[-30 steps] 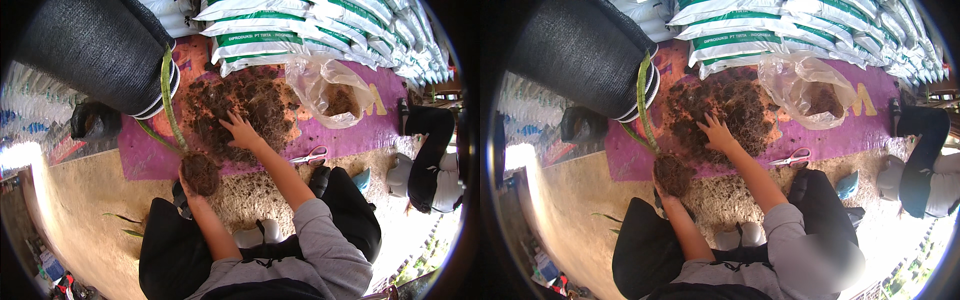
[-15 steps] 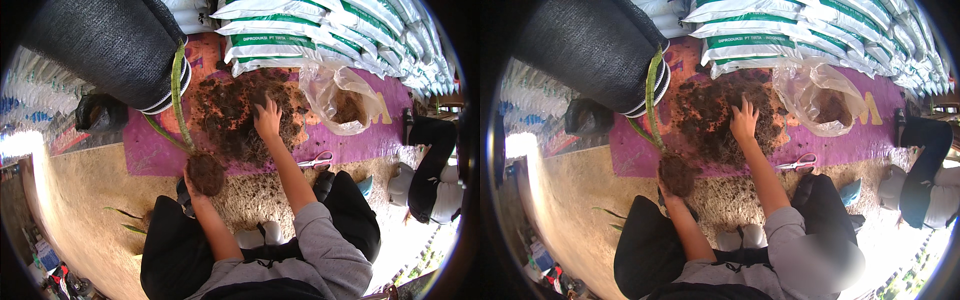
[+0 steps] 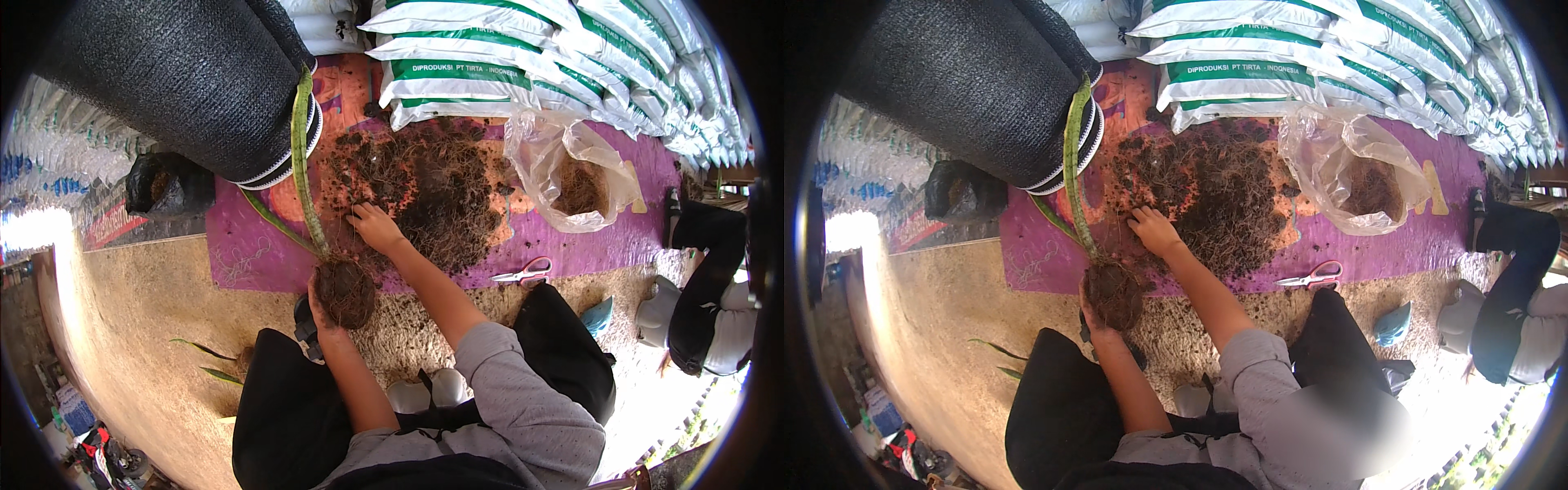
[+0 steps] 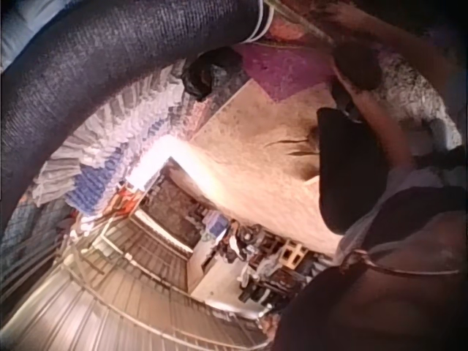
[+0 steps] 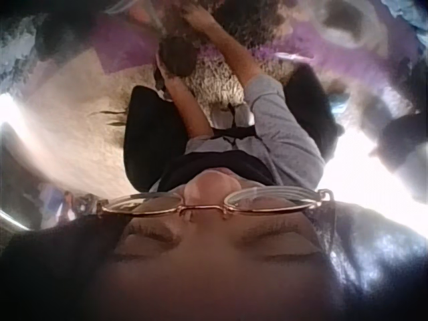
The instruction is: The person sits on the floor and uses their hands to pack soil and fibrous material around the roots of a small plant. They repeatedly add material and compress it to form a compact root ball, occasionally picking up more soil from a nearby plastic bag.
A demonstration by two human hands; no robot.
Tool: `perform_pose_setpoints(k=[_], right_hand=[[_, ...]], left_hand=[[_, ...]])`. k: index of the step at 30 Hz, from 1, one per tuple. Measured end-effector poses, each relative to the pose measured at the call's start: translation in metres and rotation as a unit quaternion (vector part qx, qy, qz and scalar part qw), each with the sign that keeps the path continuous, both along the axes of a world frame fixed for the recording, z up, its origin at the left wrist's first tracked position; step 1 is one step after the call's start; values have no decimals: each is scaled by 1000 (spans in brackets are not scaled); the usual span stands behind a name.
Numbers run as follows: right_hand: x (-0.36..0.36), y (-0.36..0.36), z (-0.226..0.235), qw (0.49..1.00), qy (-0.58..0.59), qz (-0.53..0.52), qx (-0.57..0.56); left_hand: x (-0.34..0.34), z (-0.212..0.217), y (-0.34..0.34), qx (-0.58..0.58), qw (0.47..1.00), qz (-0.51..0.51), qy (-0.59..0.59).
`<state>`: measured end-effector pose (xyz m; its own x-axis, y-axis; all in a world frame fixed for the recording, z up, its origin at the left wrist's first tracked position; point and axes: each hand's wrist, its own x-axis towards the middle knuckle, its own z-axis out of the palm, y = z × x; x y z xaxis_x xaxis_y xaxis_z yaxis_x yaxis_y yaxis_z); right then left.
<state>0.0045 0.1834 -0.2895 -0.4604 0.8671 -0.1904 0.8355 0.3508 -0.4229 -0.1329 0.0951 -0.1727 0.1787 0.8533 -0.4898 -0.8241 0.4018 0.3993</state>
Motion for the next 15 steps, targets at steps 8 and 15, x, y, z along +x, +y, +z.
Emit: perform_pose_setpoints(k=[8,15], right_hand=[[35,-1,26,817,425,-386,-53],[102,11,46,823,337,-456,-36]], left_hand=[[3,-3,-4,-21,998,28,-54],[17,4,-2,0,1000,11,13]])
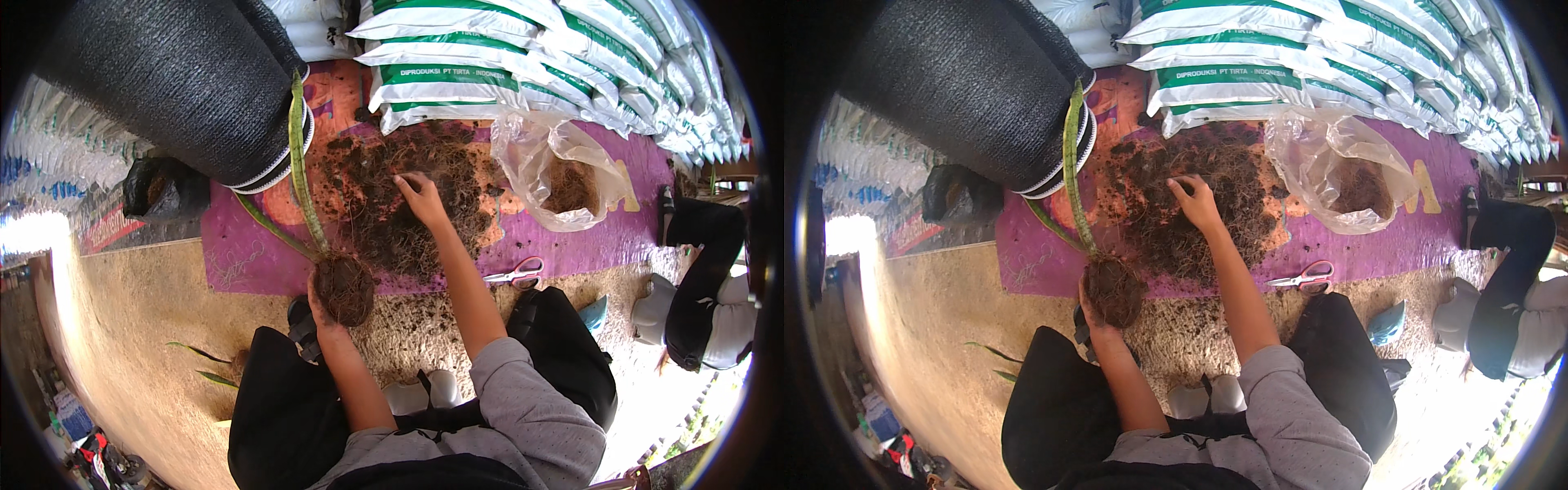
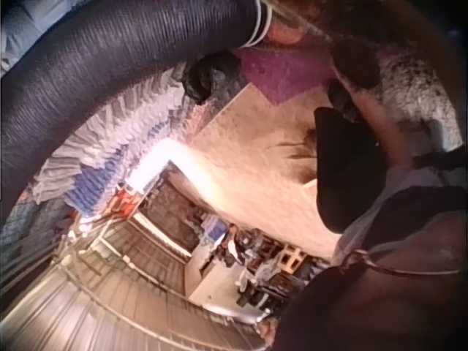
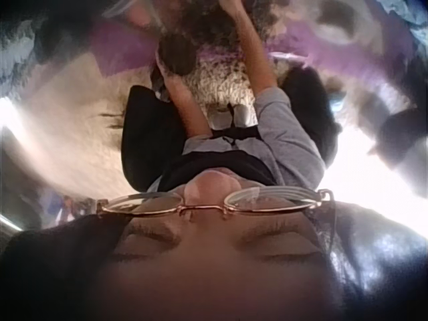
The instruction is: The person sits on the floor and uses their hands to pack soil and fibrous material around the roots of a small plant. They repeatedly add material and compress it to form a compact root ball, occasionally picking up more soil from a nearby plastic bag.
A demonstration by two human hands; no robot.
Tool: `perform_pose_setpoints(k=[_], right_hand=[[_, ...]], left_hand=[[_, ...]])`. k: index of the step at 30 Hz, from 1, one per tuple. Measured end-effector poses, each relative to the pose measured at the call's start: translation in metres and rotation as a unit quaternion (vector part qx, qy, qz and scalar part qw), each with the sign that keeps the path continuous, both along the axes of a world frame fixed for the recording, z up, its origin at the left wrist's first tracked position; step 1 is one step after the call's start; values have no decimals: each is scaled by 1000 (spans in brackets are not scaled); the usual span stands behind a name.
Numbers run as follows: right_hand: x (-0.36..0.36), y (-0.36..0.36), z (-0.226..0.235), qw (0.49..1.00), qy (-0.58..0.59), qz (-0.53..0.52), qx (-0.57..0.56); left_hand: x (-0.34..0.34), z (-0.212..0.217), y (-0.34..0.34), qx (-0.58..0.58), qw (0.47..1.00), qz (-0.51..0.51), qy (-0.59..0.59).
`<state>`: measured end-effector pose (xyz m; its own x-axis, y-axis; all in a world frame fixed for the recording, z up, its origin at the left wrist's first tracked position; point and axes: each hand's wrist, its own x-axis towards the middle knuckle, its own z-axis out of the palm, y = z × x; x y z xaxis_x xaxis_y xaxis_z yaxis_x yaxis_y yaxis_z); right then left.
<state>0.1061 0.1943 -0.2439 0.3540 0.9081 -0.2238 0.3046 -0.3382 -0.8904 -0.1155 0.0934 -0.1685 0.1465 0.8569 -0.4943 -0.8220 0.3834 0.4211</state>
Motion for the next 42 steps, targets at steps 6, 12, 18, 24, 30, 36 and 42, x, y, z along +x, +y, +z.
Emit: perform_pose_setpoints(k=[6,12,18,24,30,36,42], right_hand=[[56,5,-23,955,-217,-180,95],[6,-5,-29,925,-373,72,-24],[-46,-21,-27,909,-368,195,24],[-31,-15,-14,937,-305,161,60],[38,9,-12,944,-283,-118,121],[70,-4,-40,973,-227,-36,12],[71,12,-25,974,-80,-183,109]], left_hand=[[8,-1,2,17,1000,-12,7],[13,2,2,28,999,-23,-19],[16,9,1,-26,995,-13,98],[15,0,3,27,999,-25,-19],[15,-9,2,57,998,-35,-21],[15,-11,2,40,998,-26,-40],[15,-6,2,-3,1000,-7,-28]])
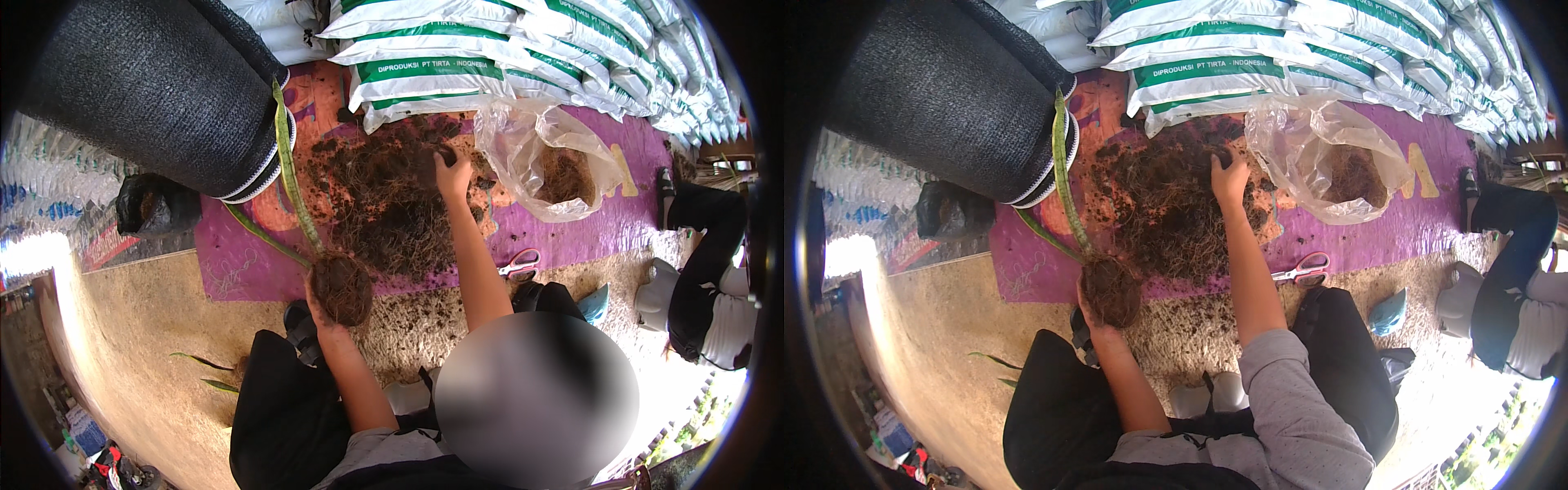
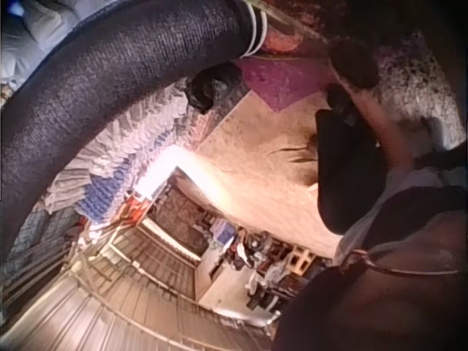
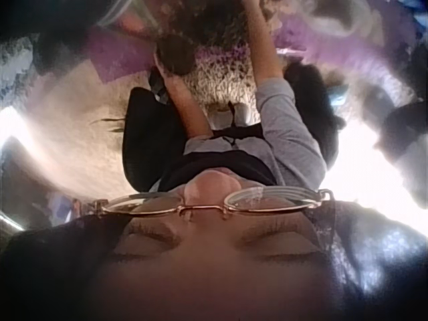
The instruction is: The person sits on the floor and uses their hands to pack soil and fibrous material around the roots of a small plant. They repeatedly add material and compress it to form a compact root ball, occasionally picking up more soil from a nearby plastic bag.
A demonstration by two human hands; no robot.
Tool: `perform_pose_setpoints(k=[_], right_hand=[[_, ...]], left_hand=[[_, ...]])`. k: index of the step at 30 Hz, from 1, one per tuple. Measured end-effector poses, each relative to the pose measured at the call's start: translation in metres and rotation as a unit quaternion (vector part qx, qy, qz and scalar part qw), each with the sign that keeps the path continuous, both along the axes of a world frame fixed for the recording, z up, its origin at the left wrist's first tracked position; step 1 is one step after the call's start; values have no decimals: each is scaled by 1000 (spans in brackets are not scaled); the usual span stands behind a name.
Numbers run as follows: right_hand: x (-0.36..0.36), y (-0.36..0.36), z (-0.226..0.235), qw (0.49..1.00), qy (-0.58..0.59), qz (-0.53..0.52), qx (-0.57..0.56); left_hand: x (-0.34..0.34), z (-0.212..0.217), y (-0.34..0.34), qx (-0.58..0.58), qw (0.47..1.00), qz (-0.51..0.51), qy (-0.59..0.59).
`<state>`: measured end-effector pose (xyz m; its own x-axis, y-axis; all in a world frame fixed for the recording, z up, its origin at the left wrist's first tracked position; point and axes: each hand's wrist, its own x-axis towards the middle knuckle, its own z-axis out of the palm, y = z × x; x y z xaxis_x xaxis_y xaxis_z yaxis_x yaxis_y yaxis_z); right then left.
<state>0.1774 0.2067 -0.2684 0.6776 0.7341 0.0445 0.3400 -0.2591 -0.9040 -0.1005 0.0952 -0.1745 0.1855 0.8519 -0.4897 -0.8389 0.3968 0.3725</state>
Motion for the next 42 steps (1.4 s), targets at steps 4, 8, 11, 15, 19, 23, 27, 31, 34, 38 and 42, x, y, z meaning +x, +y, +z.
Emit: perform_pose_setpoints(k=[4,8,11,15,19,23,27,31,34,38,42], right_hand=[[5,17,9,994,64,-8,88],[-17,28,16,993,37,79,79],[-45,18,9,956,-161,242,-38],[-64,6,8,931,-225,270,-103],[-46,8,4,956,-145,249,-52],[-31,9,35,973,157,154,-68],[-24,-7,73,921,360,143,52],[-20,-30,145,837,518,160,76],[-16,-47,195,843,488,205,93],[-14,-65,238,874,429,218,74],[2,-70,235,895,402,186,62]], left_hand=[[2,3,2,4,1000,-4,-11],[-3,-5,3,38,999,-29,-16],[4,2,4,33,999,-9,-17],[1,1,3,28,1000,-7,4],[0,-3,1,42,999,0,-15],[0,-5,-6,42,999,17,-27],[10,8,-7,25,999,-4,-31],[24,28,-11,71,996,-13,-56],[29,39,-17,50,997,9,-64],[34,62,-20,81,995,10,-52],[27,82,-26,117,991,-1,-70]])
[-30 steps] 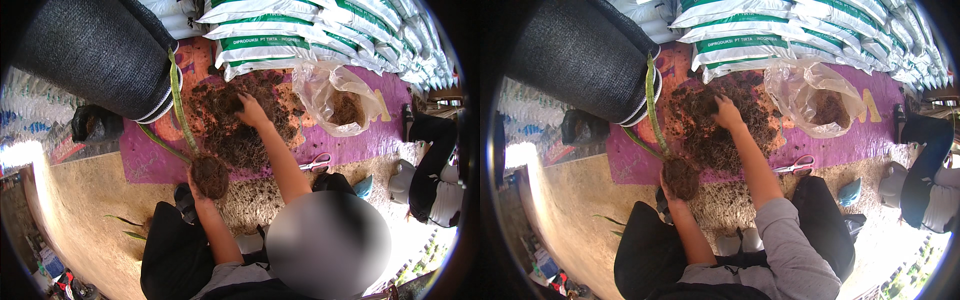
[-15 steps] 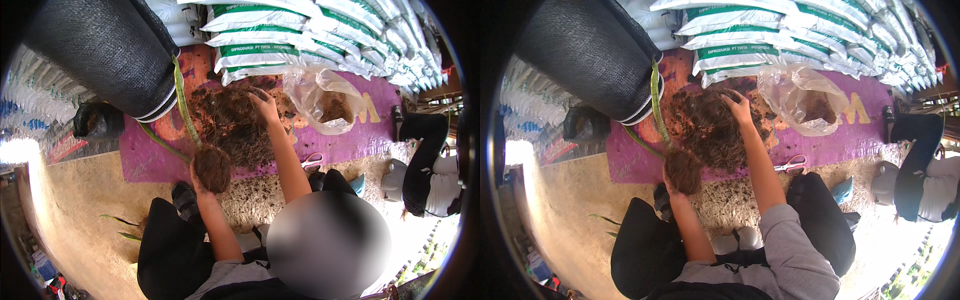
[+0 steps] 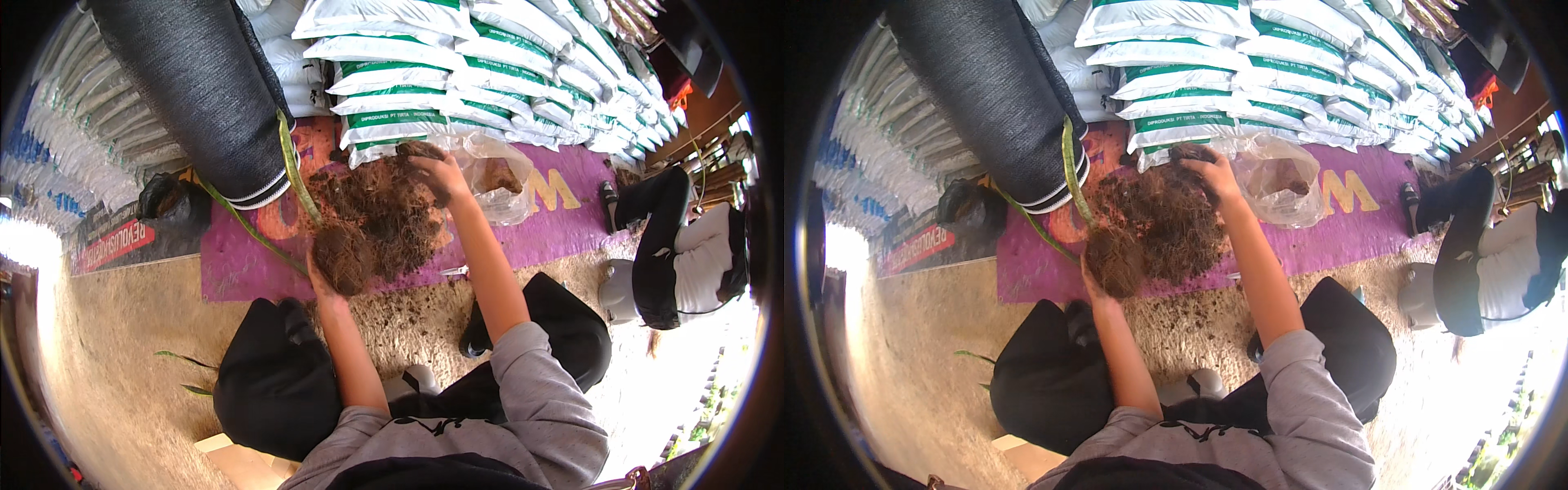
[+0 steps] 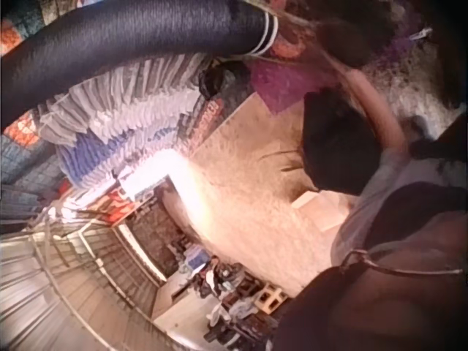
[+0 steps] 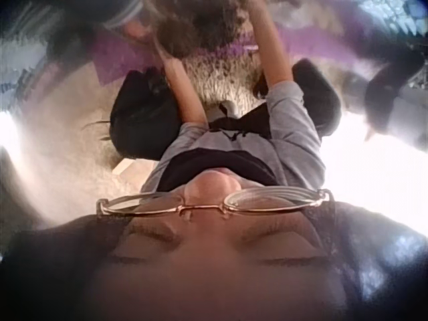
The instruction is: The person sits on the floor and uses their hands to pack soil and fibrous material around the roots of a small plant. They repeatedly add material and compress it to form a compact root ball, occasionally picking up more soil from a nearby plastic bag.
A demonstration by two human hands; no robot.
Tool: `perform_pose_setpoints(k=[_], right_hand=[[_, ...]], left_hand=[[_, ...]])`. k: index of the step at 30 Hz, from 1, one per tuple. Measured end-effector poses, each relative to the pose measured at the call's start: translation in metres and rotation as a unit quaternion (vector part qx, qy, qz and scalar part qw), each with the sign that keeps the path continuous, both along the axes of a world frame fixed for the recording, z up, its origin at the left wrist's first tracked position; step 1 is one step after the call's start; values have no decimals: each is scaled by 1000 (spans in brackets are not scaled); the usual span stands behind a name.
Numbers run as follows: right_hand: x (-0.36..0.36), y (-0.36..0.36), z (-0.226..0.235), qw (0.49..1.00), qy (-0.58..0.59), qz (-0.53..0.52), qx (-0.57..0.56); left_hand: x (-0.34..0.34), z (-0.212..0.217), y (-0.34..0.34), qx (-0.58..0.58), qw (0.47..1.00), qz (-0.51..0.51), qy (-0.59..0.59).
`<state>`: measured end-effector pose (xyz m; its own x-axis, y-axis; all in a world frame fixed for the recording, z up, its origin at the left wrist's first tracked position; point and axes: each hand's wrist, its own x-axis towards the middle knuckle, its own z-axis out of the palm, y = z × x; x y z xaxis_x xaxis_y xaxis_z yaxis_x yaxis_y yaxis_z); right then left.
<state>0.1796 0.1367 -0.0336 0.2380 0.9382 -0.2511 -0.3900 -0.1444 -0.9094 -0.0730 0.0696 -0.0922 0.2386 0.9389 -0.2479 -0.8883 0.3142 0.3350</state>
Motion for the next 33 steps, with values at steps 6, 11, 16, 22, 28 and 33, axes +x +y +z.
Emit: perform_pose_setpoints(k=[6,11,16,22,28,33], right_hand=[[9,-17,-1,999,37,-7,0],[26,-19,-20,995,95,-25,0],[17,-19,-3,985,162,-53,-2],[14,-15,-15,996,67,-36,35],[24,2,-35,977,-121,-101,143],[53,-10,-109,834,-548,-33,52]], left_hand=[[-12,13,-6,-24,998,40,44],[-13,3,-4,-37,996,55,62],[-17,-1,0,-36,997,58,46],[-18,-7,1,-23,998,46,30],[-14,-6,3,-49,997,41,52],[-5,-5,7,-74,996,18,37]])
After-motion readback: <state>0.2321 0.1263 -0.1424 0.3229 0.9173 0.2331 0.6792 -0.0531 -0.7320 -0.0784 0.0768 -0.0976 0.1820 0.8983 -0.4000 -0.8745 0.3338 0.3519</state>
